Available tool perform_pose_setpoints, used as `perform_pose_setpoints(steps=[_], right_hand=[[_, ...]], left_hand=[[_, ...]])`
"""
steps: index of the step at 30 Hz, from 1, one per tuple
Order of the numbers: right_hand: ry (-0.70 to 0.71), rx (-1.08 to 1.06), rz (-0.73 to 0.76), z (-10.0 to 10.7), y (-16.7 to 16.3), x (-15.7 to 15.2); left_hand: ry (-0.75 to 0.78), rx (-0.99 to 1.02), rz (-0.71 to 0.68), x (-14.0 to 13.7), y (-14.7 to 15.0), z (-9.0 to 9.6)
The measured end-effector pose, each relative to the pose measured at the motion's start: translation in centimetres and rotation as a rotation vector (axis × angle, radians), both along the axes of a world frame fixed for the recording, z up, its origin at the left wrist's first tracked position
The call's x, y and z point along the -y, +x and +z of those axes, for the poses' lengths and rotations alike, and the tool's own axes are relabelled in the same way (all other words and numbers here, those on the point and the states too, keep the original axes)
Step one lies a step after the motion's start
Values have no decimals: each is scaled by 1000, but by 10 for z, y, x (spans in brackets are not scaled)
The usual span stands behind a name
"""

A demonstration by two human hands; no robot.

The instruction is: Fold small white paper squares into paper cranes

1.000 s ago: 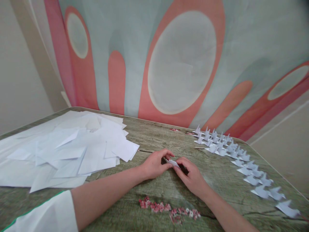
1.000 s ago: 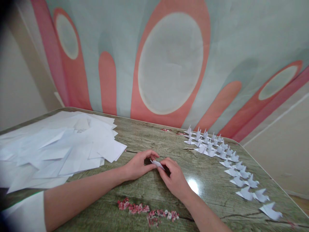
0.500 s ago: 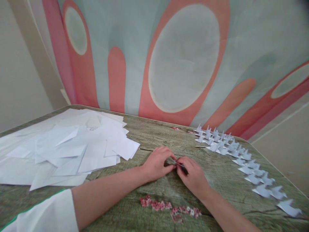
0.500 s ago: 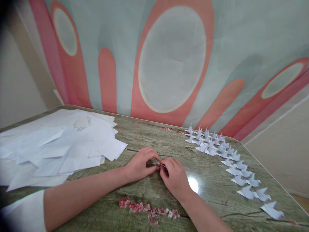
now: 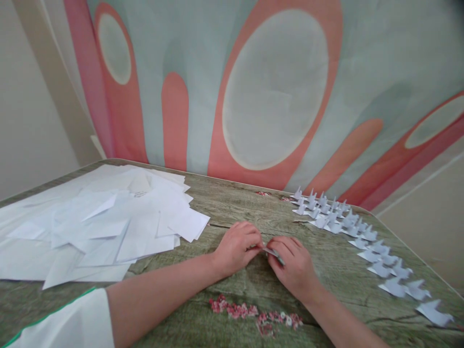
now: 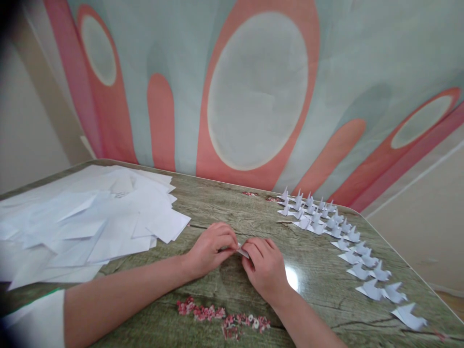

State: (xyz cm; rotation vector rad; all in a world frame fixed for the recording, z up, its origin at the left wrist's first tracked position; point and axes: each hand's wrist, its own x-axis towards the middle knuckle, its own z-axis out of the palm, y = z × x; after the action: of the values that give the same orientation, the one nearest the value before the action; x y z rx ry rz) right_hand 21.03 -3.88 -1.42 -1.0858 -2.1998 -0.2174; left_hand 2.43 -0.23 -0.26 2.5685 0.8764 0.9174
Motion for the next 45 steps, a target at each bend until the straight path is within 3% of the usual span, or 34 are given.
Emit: perform_pose_setpoints(steps=[8,14,26,39,45], right_hand=[[-27,246,-85,3,-2,3],[-82,277,-73,-1,-2,2],[-217,42,37,-5,2,-1],[-503,-264,63,0,4,-5],[-527,-303,56,-5,4,-9]], left_hand=[[33,-86,-3,3,1,6],[-11,-156,11,1,1,2],[-78,-178,35,2,1,0],[-154,-136,53,-7,-1,0],[-222,-100,93,-9,-1,-4]])
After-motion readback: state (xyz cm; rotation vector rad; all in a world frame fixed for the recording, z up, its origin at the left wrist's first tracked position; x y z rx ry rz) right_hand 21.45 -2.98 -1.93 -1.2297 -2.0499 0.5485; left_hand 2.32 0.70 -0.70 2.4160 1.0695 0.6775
